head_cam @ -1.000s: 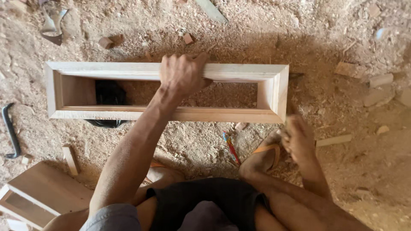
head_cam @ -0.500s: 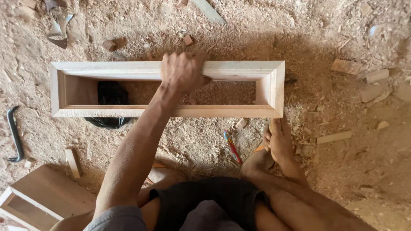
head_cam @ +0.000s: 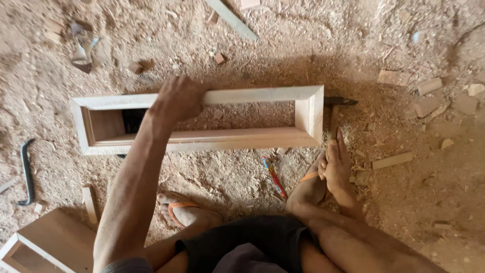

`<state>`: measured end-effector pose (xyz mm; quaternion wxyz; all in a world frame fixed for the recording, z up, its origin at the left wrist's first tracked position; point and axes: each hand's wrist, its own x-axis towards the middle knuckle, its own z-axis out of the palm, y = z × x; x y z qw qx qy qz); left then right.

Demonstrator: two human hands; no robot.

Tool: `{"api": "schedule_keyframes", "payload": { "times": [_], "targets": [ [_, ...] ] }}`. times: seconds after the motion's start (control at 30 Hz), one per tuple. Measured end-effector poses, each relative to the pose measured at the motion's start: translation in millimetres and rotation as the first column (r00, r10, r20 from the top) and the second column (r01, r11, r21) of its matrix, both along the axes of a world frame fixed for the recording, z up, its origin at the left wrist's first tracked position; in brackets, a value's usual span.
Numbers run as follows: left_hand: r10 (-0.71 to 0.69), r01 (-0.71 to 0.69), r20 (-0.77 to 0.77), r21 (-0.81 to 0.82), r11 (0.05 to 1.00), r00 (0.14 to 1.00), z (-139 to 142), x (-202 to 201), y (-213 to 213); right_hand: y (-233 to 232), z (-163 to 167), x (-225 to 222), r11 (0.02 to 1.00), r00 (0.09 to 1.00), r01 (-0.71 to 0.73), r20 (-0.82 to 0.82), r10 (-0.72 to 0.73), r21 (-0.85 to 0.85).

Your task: The person sits on the floor of a woodworking shop and hammers nails into a rectangular wooden frame, taking nails from a plastic bag and driving them along the board edges. They reposition and flip the frame between nails and finish by rubbing the frame with a red sanding block.

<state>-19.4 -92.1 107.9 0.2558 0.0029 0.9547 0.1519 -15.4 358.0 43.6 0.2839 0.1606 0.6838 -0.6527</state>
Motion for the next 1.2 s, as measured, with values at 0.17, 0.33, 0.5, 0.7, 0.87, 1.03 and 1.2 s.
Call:
{"api": "schedule_keyframes", "payload": {
  "times": [0.17,0.33,0.5,0.7,0.87,1.03,1.2],
  "targets": [
    [-0.076,0.072,-0.02,-0.158,0.985,0.997,30,-2,15,14,-3,3,0.997,0.994,0.063,0.093,-0.06,-0.032],
    [-0.17,0.031,-0.498,-0.275,0.961,0.85,34,-10,1,18,1,1,0.998,0.996,0.044,0.074,-0.04,-0.048],
    [-0.215,-0.113,-0.803,-0.329,0.938,0.555,-12,-34,-3,16,10,2,0.999,0.996,0.042,0.075,-0.041,-0.018],
    [-0.102,-0.085,-0.822,-0.18,0.98,0.561,-51,-21,16,25,12,-1,0.993,0.987,0.12,0.111,-0.118,-0.009],
    [-0.031,0.044,-0.709,0.0,0.999,0.704,-9,-25,21,21,-12,-4,0.988,0.992,0.122,-0.044,-0.118,0.094],
    [0.178,-0.019,-0.574,0.272,0.962,0.799,25,-58,38,17,-36,1,0.98,0.968,0.17,-0.204,-0.147,0.105],
    [0.099,-0.092,-0.532,0.041,0.995,0.841,25,-90,56,33,-38,1,0.98,0.962,0.111,-0.264,-0.063,0.168]
  ]
}}
